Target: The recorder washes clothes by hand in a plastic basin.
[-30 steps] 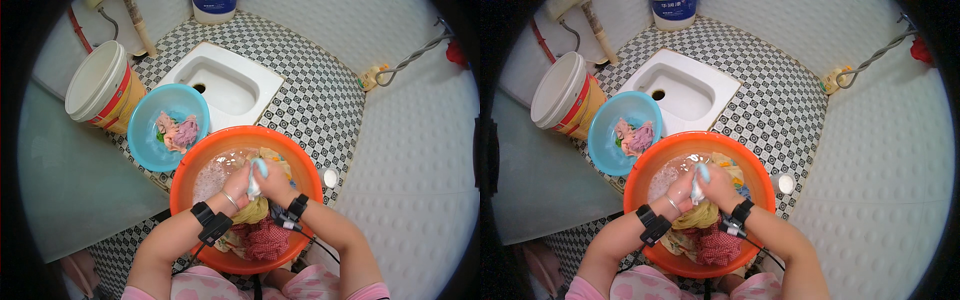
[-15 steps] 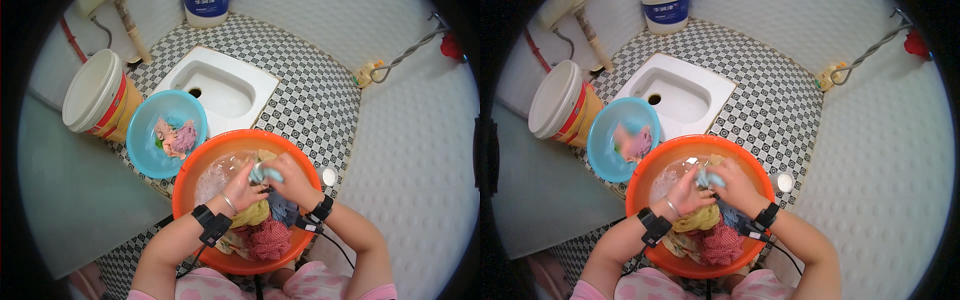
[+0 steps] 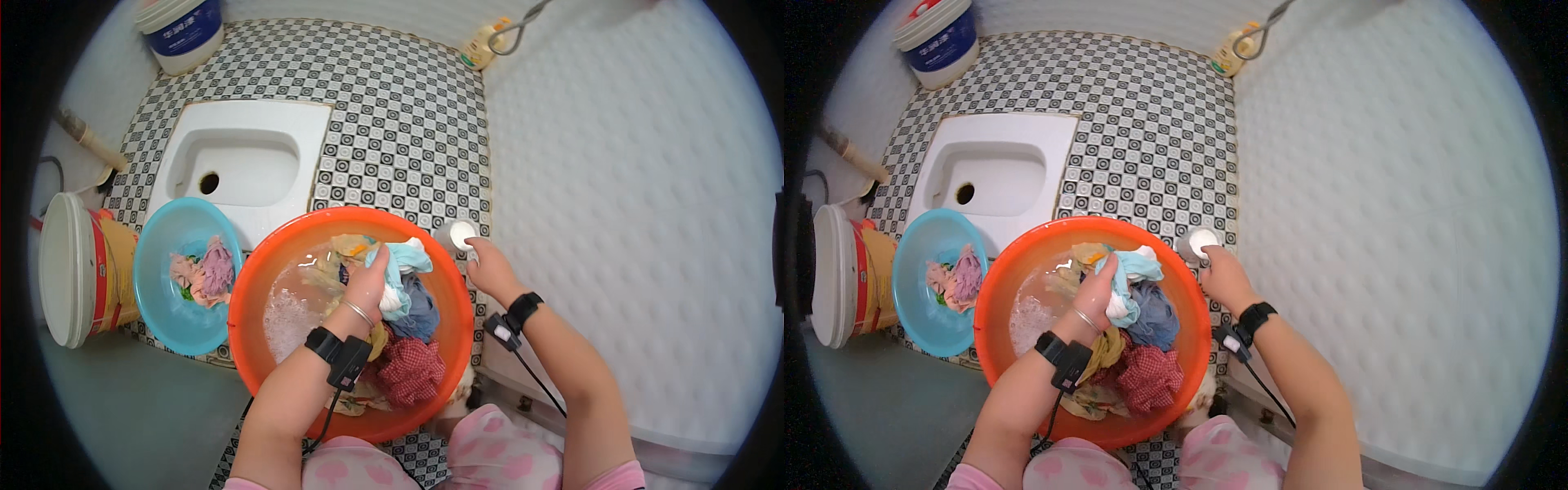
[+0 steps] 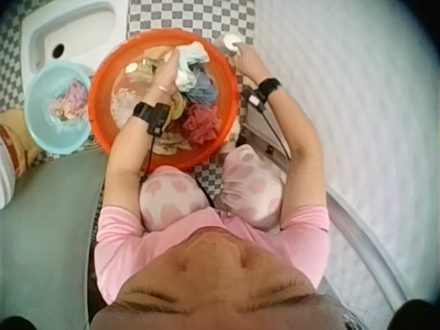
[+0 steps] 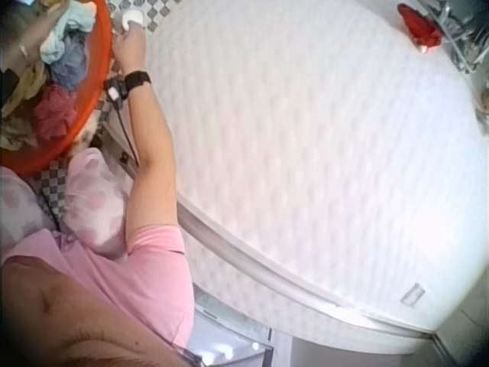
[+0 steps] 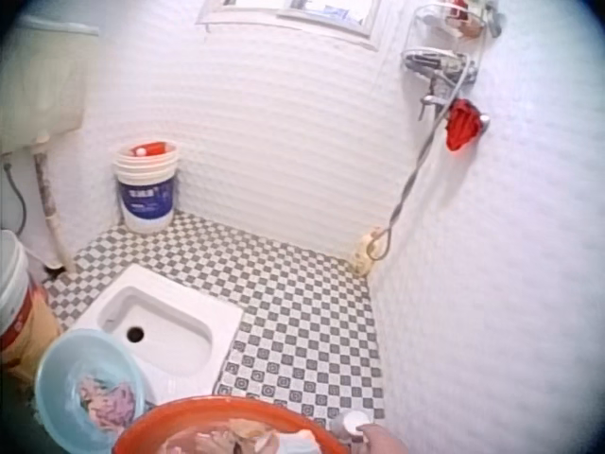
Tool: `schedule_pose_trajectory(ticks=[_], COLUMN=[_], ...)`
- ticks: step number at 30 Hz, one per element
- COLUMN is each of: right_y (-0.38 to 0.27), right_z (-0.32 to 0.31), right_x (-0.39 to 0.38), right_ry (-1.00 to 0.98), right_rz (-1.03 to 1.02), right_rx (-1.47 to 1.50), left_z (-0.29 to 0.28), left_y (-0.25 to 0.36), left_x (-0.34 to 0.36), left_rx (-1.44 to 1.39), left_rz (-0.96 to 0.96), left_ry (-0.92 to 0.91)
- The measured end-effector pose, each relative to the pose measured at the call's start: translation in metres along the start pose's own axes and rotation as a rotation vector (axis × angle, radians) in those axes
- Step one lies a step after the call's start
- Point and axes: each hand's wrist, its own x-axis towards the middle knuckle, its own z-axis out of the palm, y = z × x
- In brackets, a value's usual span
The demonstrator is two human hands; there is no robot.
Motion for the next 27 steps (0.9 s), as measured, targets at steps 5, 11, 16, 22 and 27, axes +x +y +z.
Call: schedule_pose_trajectory(ticks=[5, 11, 16, 22, 27], right_y=[0.048, 0.031, 0.021, -0.109, -0.129], right_z=[0.02, 0.032, 0.001, 0.003, 0.035], right_x=[0.017, 0.042, 0.052, 0.014, -0.009], right_ry=[-0.164, -0.5, -0.113, -0.236, -0.202], right_rz=[-0.035, 0.028, -0.113, -0.58, -0.817], right_rx=[-0.137, -0.281, 0.091, 0.605, 0.347], left_z=[0.019, -0.003, 0.019, 0.011, -0.014], left_y=[0.007, 0.018, 0.041, 0.036, 0.02], left_x=[0.0, -0.002, -0.019, -0.036, -0.039], left_rx=[-0.023, 0.026, 0.061, -0.302, -0.345], left_rz=[-0.113, -0.065, -0.082, 0.011, 0.074], left_ry=[-0.222, -0.141, -0.111, -0.126, -0.126])
